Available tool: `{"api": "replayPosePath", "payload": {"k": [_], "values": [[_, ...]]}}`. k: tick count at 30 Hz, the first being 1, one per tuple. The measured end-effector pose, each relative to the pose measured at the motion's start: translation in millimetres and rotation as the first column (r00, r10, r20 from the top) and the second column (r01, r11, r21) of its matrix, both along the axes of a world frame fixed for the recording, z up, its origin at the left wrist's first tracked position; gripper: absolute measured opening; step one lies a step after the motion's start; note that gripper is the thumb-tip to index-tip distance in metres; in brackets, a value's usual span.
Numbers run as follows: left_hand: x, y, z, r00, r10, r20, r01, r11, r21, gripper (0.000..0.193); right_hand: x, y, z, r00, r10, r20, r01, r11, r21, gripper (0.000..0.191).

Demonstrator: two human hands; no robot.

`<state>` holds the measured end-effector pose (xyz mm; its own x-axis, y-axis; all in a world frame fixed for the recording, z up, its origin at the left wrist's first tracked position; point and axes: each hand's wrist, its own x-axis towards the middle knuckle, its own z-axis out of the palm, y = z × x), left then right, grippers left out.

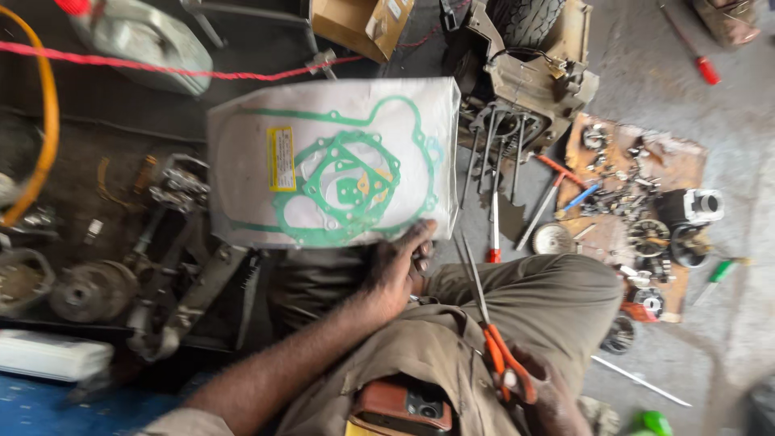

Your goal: The person sits on the floor in a workshop and installs a green gasket onto a motorcycle engine block. They open a package containing the gasket, apply sealant from a tube, and carefully position the gasket onto the engine's cylinder head studs.

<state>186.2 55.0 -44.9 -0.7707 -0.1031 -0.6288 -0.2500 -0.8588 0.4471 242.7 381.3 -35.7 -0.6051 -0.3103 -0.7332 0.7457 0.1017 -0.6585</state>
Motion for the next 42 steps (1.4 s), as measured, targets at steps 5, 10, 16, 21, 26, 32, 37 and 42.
{"api": "replayPosePath", "payload": {"k": [5,10,16,21,26,32,37,42], "values": [[-14,7,-6,0.985,-0.134,-0.108,0.11,0.974,-0.2,0.027,-2,-16,19,0.994,0.006,-0.109,-0.01,0.999,-0.035,0.084],[-18,15,1,0.98,-0.112,-0.165,0.072,0.971,-0.23,0.03,-15,-59,45,0.995,-0.06,-0.081,0.054,0.996,-0.074,0.074],[-24,19,7,0.988,-0.112,-0.105,0.095,0.983,-0.155,0.031,-27,-99,40,0.982,-0.095,-0.161,0.075,0.989,-0.128,0.046],[-22,23,10,0.99,-0.119,-0.07,0.104,0.978,-0.183,0.031,-27,-103,35,0.961,-0.041,-0.275,0.043,0.999,0.002,0.041],[-22,26,8,0.986,-0.136,-0.099,0.115,0.974,-0.194,0.028,-32,-109,37,0.945,-0.009,-0.326,0.041,0.995,0.093,0.041],[-22,28,-1,0.988,-0.111,-0.107,0.091,0.98,-0.176,0.025,-33,-121,42,0.953,-0.036,-0.3,0.063,0.995,0.081,0.044],[-22,28,-8,0.988,-0.106,-0.11,0.082,0.976,-0.204,0.025,-33,-122,41,0.946,0.006,-0.323,0.035,0.992,0.121,0.042],[-18,28,-8,0.971,-0.141,-0.195,0.07,0.941,-0.331,0.024,-37,-122,35,0.951,-0.022,-0.31,0.038,0.998,0.048,0.04]]}}
